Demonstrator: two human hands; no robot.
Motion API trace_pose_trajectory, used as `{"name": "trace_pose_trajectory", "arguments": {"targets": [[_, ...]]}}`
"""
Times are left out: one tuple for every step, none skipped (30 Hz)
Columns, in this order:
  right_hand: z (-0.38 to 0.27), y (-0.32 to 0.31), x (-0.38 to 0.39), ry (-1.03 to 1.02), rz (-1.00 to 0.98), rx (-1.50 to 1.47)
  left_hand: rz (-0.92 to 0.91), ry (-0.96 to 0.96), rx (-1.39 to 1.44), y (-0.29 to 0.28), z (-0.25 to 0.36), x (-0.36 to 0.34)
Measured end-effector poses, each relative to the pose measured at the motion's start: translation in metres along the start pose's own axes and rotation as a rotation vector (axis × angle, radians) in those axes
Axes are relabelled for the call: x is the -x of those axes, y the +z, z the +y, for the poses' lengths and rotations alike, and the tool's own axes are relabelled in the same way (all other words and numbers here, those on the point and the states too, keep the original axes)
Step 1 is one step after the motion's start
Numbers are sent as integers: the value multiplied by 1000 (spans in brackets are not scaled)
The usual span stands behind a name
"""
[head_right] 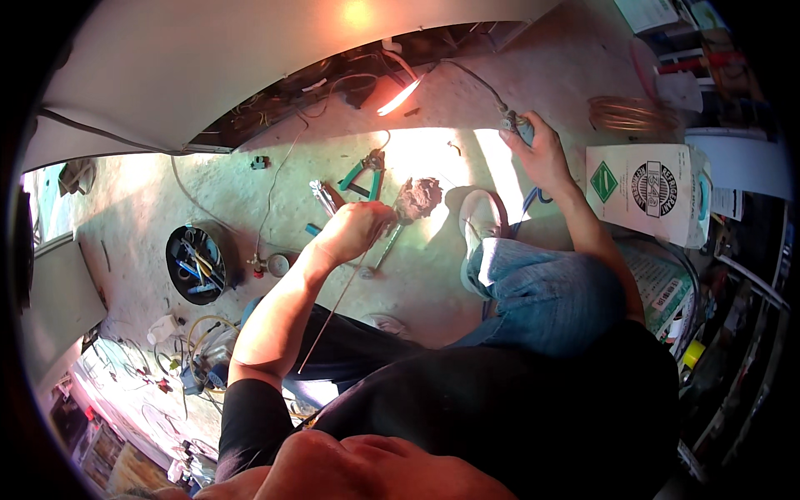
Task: The person sits on the floor and uses a blowtorch to heat copper pipes and fittings. They apply solder to the heated joints to create a seal. The person repeats this process for multiple connections under a cabinet.
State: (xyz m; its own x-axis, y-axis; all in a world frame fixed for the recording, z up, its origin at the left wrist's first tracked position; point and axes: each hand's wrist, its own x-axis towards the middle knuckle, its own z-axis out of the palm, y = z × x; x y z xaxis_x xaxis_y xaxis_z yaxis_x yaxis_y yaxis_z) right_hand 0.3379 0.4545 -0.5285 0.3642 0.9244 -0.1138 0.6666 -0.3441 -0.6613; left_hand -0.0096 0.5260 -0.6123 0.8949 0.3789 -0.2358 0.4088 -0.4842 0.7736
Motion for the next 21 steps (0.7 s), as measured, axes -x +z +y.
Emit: {"name": "trace_pose_trajectory", "arguments": {"targets": [[-1, -1, 0, 66, -33, 5, 29, 16, 30, 1, 0, -1], [0, -2, 0, 131, -65, 10, 29, 5, 62, 2, 0, -2], [6, 1, 1, 111, -60, -8, 29, -7, 95, 2, 1, -2], [13, 6, 1, 92, -53, -26, 28, -18, 127, 2, 2, -3], [19, 8, 2, 73, -46, -44, 29, -9, 129, 4, 1, -4], [23, 8, 3, 62, -30, -26, 30, 1, 131, 6, -1, -5], [24, 12, 3, 48, -18, -14, 32, 4, 131, 6, -2, -5], [25, 14, 3, 34, -5, -2, 28, -12, 152, 6, -3, -5], [29, 16, 2, 32, -15, -17, 23, -28, 172, 5, -3, -5], [34, 17, 2, 31, -22, -30, 19, -41, 193, 4, -2, -5], [39, 18, 2, 30, -30, -43, 26, -72, 263, 6, -2, -6], [45, 20, 3, 18, -25, -64, 32, -103, 333, 9, -2, -6], [48, 21, 3, 6, -19, -84, 39, -133, 403, 11, -2, -7], [50, 21, 4, -6, -13, -103, 28, -155, 415, 11, -1, -9], [51, 19, 5, 84, -61, -164, 16, -178, 426, 11, -1, -11], [44, 14, 4, 172, -111, -224, 15, -194, 427, 11, -1, -13], [39, 10, 4, 259, -160, -284, 12, -211, 428, 11, 0, -14], [38, 8, 3, 249, -159, -295, 17, -221, 419, 10, 0, -15], [39, 4, 2, 238, -156, -304, 21, -229, 409, 9, 0, -17], [39, -1, 1, 227, -153, -314, 53, -202, 405, 9, 0, -18], [39, -7, -1, 268, -181, -392, 86, -175, 402, 9, -2, -18]]}}
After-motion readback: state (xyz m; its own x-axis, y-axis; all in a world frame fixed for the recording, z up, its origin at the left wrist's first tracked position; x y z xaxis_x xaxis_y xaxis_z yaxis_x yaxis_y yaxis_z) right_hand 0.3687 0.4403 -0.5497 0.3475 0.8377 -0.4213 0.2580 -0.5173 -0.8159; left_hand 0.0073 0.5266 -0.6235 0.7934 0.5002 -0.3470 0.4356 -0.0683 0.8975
